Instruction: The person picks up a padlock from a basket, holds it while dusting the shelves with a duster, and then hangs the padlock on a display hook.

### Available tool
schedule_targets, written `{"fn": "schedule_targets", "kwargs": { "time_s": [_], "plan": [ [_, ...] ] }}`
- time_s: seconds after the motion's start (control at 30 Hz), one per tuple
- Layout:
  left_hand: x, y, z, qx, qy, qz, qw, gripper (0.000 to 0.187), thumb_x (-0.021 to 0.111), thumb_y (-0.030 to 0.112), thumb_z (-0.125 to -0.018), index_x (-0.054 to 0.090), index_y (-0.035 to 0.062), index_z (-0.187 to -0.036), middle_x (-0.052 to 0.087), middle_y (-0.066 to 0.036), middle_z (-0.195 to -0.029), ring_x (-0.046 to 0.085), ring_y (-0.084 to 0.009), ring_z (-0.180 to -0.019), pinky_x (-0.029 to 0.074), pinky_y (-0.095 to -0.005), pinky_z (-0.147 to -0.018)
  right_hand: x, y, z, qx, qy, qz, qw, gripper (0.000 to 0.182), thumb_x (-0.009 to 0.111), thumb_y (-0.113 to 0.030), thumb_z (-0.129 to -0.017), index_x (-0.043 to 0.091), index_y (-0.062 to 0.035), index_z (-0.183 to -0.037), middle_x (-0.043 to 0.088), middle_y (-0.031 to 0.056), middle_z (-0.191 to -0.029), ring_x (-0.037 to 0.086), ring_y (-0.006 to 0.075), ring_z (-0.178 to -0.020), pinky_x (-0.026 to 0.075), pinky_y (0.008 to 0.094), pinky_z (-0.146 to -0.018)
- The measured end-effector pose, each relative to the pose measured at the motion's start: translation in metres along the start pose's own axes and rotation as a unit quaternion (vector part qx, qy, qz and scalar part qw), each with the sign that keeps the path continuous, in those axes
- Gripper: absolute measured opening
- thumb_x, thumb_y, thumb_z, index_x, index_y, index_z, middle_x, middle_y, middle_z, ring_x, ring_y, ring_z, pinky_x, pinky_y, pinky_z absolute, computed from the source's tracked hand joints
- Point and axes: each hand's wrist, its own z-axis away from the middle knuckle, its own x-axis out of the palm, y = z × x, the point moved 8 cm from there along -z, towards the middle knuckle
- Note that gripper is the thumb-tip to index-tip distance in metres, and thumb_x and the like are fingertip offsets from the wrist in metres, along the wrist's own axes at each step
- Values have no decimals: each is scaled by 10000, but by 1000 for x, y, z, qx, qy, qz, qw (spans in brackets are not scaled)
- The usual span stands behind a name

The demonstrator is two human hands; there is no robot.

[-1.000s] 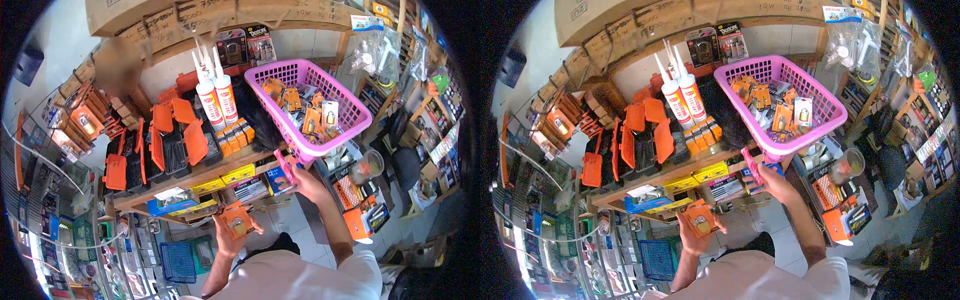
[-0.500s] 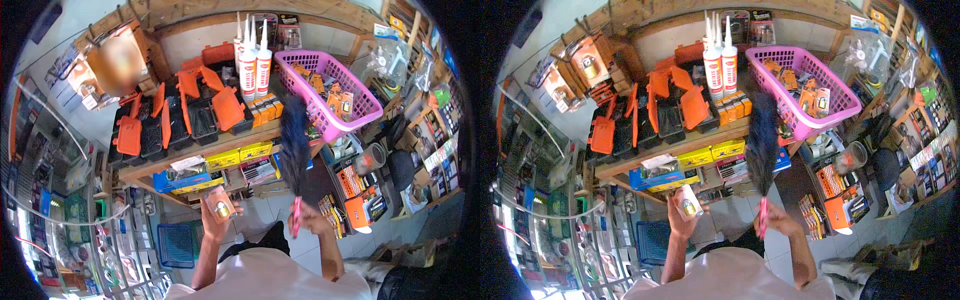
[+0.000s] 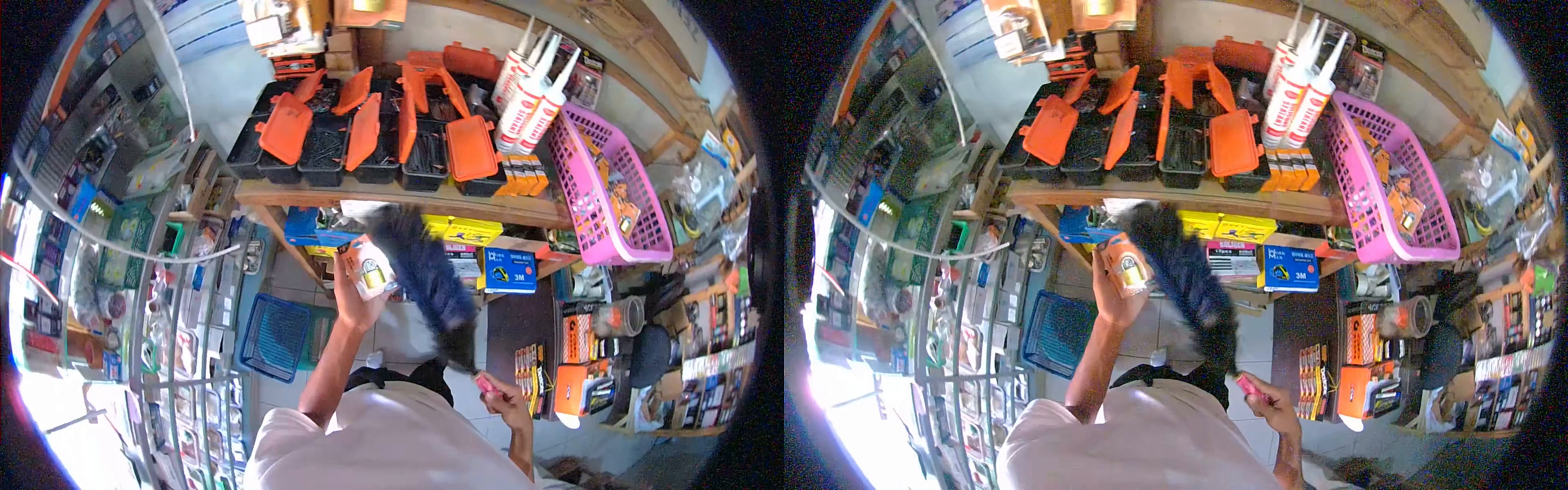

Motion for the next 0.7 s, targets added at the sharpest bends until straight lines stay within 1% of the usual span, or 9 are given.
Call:
{"fn": "schedule_targets", "kwargs": {
  "time_s": [0.1, 0.2, 0.23, 0.27, 0.33, 0.37, 0.53, 0.6, 0.7],
  "plan": [
    [-16, 11, 19, 48, 232, -191, 953, 638, 355, 518, -976, 290, 73, -1429, 305, -340, -1429, 407, -538, -1235, 380, -590, -1035, 6, -7, -18, -58, -80, 95, 991, 459, 673, -194, -911, 558, -74, -1339, 644, -28, -912, 414, 18, -636, 342, 190, -529],
    [37, 19, 15, 105, 78, -236, 963, 656, 340, 537, -975, 290, 91, -1453, 388, -204, -1445, 489, -453, -1204, 395, -594, -1021, 13, -24, -29, -67, -91, 68, 991, 440, 660, -169, -922, 554, -80, -1340, 685, 6, -1089, 425, 26, -623, 366, 190, -530],
    [39, 27, 13, 138, 222, -118, 958, 661, 330, 542, -978, 284, 94, -1461, 457, -153, -1405, 532, -435, -1164, 417, -581, -1008, 14, -23, -32, -51, -94, 72, 992, 431, 651, -163, -928, 555, -83, -1341, 684, 1, -1080, 425, 27, -629, 364, 190, -530],
    [28, 33, 23, 138, 251, -165, 944, 645, 314, 546, -982, 350, 85, -1432, 514, -166, -1352, 553, -413, -1152, 437, -556, -997, 13, -23, -35, -36, -98, 77, 992, 422, 642, -158, -934, 555, -86, -1341, 682, -5, -1070, 424, 28, -634, 362, 190, -529],
    [-8, 51, 44, 107, 273, -387, 874, 628, 300, 548, -987, 439, 80, -1382, 553, -175, -1307, 559, -375, -1165, 441, -550, -991, 14, -30, -42, -49, -137, 95, 985, 431, 649, -196, -933, 557, -93, -1341, 687, -12, -1046, 417, 27, -630, 356, 193, -522],
    [5, 50, 49, 101, 209, -345, 910, 660, 286, 597, -974, 440, 102, -1383, 488, -148, -1391, 514, -328, -1243, 399, -534, -1042, 7, -27, -45, -58, -126, 115, 984, 424, 651, -197, -931, 565, -94, -1333, 692, -10, -1034, 415, 26, -631, 359, 193, -528],
    [33, 60, 50, 204, 251, -229, 918, 683, 302, 583, -978, 372, 54, -1404, 479, -192, -1377, 560, -316, -1176, 443, -490, -998, 17, -27, -47, -27, -140, 100, 985, 377, 641, -156, -923, 601, -84, -1292, 654, -32, -847, 436, 22, -672, 368, 197, -570],
    [29, 57, 53, 112, 198, -325, 918, 636, 288, 564, -990, 450, 71, -1359, 528, -126, -1348, 552, -314, -1189, 418, -502, -1026, 22, -27, -48, -42, -144, 85, 985, 378, 648, -174, -920, 608, -81, -1284, 582, -41, -752, 426, 22, -642, 351, 199, -548],
    [35, 66, 57, 202, 269, -212, 917, 639, 314, 537, -988, 360, 59, -1409, 492, -200, -1361, 515, -404, -1209, 390, -547, -1040, 22, -23, -48, -20, -98, 65, 993, 395, 655, -184, -915, 602, -81, -1292, 548, -43, -699, 402, 24, -595, 327, 205, -514]
  ]
}}
